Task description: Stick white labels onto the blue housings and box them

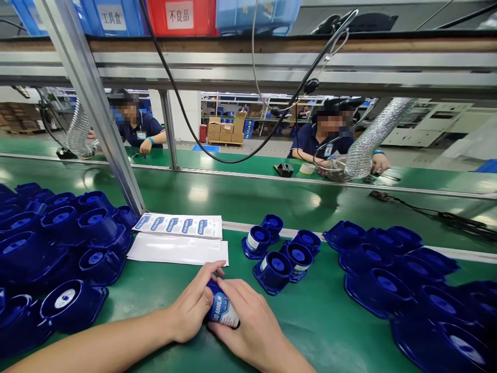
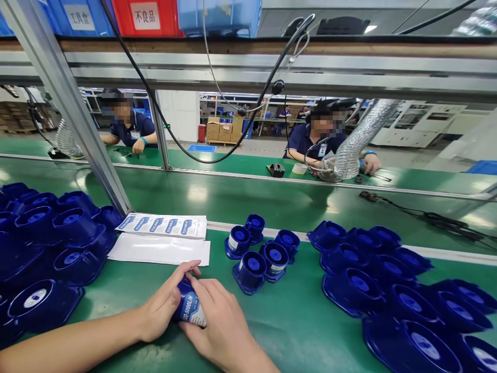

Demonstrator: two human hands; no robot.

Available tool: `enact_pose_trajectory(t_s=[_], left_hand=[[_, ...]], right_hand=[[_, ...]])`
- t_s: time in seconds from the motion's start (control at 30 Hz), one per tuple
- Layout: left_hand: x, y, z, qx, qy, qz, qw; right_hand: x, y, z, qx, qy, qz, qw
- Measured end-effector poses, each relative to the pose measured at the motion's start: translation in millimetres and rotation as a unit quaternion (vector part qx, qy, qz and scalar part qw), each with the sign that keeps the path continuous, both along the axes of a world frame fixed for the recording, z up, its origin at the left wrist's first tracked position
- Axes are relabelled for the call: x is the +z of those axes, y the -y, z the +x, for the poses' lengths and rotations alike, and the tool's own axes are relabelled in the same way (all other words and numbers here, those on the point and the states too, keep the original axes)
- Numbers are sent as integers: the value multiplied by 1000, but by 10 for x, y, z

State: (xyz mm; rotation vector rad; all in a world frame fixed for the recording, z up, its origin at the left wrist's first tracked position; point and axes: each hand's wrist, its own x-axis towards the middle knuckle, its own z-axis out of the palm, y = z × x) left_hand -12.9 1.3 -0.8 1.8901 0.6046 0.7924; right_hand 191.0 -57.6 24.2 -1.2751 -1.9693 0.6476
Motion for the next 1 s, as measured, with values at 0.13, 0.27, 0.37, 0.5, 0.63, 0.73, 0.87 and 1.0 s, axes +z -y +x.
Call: enact_pose_trajectory(t_s=[0.13,0.27,0.37,0.5,0.63,0.73,0.87,1.0], left_hand=[[0,38,-20,-11,-1,45,999],[2,38,-25,-21,1,78,997],[18,18,-18,-32,5,103,994],[56,-4,-13,-47,16,134,990],[83,-9,-19,-56,12,143,988],[87,-14,-28,-63,12,140,988],[58,-34,-41,-75,21,129,989],[-12,-97,-26,-33,29,47,998]], right_hand=[[-24,-5,-106,-36,31,20,999],[81,-65,-110,-55,-15,-38,998],[111,-77,-86,-57,-53,-83,994],[73,-91,-69,-58,-157,-135,977],[62,-153,-40,-65,-220,-192,954],[58,-225,-6,-53,-254,-232,937],[-12,-313,37,-47,-287,-251,923],[-85,-357,129,-79,-294,-243,921]])
